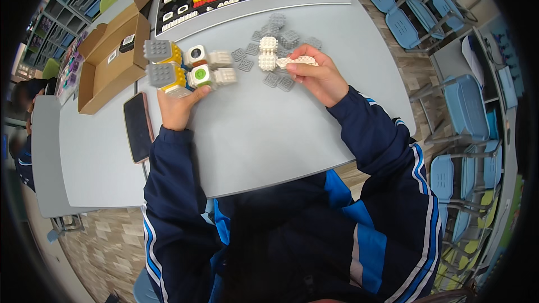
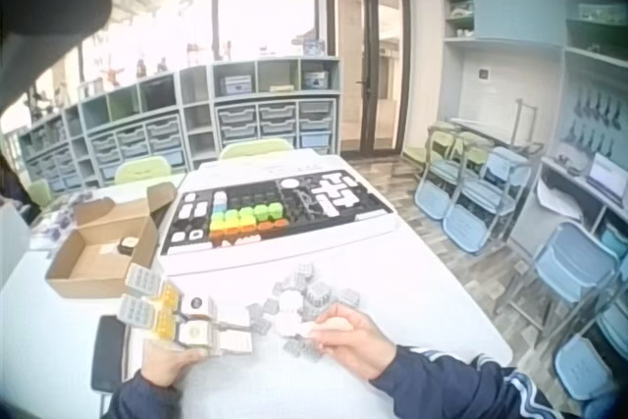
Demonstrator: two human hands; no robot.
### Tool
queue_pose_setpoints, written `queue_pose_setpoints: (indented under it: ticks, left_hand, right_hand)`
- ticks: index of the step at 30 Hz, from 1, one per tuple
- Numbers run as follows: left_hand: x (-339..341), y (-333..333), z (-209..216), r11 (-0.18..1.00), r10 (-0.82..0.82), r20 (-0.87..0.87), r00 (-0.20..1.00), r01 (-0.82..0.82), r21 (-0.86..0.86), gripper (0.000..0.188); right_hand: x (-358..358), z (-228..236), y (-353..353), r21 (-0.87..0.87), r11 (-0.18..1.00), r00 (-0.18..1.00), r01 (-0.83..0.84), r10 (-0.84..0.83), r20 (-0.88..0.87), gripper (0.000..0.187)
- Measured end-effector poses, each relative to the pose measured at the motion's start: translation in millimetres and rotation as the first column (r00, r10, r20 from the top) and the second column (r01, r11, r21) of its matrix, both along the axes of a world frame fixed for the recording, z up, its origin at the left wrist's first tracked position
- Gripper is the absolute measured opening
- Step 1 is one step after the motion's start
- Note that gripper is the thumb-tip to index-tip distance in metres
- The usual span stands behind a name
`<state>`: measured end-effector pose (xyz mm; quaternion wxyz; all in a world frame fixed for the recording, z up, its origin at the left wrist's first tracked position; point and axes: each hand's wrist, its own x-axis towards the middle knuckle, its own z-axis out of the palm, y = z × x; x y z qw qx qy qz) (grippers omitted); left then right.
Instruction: The person assembles small gray and white interlocking building blocks into a compact structure on a table. They repeatedly pick up pieces, connect them, and occasionally disassemble and reassemble sections. A partially built yellow and white block model is also handled and repositioned.
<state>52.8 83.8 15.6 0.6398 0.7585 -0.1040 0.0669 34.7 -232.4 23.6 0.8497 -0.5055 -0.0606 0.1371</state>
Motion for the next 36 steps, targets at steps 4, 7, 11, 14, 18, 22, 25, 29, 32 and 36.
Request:
queue_pose_setpoints:
  ticks: [4, 7, 11, 14, 18, 22, 25, 29, 32, 36]
  left_hand:
    - [8, 5, -7, 0.982, 0.188, 0.121, 0.975, -0.188, -0.01, 0.081]
    - [13, 5, -15, 0.979, 0.202, 0.13, 0.971, -0.203, -0.001, 0.08]
    - [13, -1, -9, 0.986, 0.164, 0.199, 0.966, -0.167, -0.005, 0.061]
    - [14, 8, -10, 0.976, 0.21, 0.108, 0.972, -0.214, 0.03, 0.075]
    - [15, 10, -21, 0.796, 0.497, 0.438, 0.749, -0.594, 0.112, 0.112]
    - [-19, -11, 29, 0.449, 0.352, 0.867, 0.352, -0.877, 0.173, 0.126]
    - [-42, -28, 27, 0.75, 0.16, 0.93, 0.33, -0.653, 0.103, 0.109]
    - [-76, -64, 8, 0.95, -0.088, 0.527, 0.845, -0.088, 0.299, 0.082]
    - [-86, -90, 9, 0.967, -0.211, 0.268, 0.94, 0.161, 0.198, 0.071]
    - [-91, -94, 10, 0.96, -0.255, 0.079, 0.964, 0.243, 0.139, 0.07]
  right_hand:
    - [-2, 3, 5, -0.105, 0.994, 0.997, 0.037, -0.03, 0.071, 0.021]
    - [-1, 2, 4, -0.162, 0.987, 0.997, 0.007, 0.005, 0.075, 0.024]
    - [-5, 2, 5, -0.233, 0.971, 0.983, 0.045, -0.002, 0.181, 0.025]
    - [-8, 9, 6, -0.268, 0.962, 0.972, 0.052, 0.012, 0.233, 0.03]
    - [-9, 6, 11, -0.299, 0.937, 0.934, 0.183, -0.07, 0.351, 0.039]
    - [-12, 7, 15, -0.218, 0.926, 0.872, 0.308, -0.183, 0.455, 0.045]
    - [-18, 4, 24, -0.204, 0.923, 0.829, 0.325, -0.175, 0.531, 0.038]
    - [-30, -7, 27, -0.363, 0.835, 0.673, 0.414, -0.012, 0.74, 0.031]
    - [-37, -4, 35, -0.383, 0.789, 0.448, 0.48, 0.155, 0.88, 0.029]
    - [-42, -10, 40, -0.43, 0.78, 0.395, 0.454, 0.256, 0.882, 0.032]
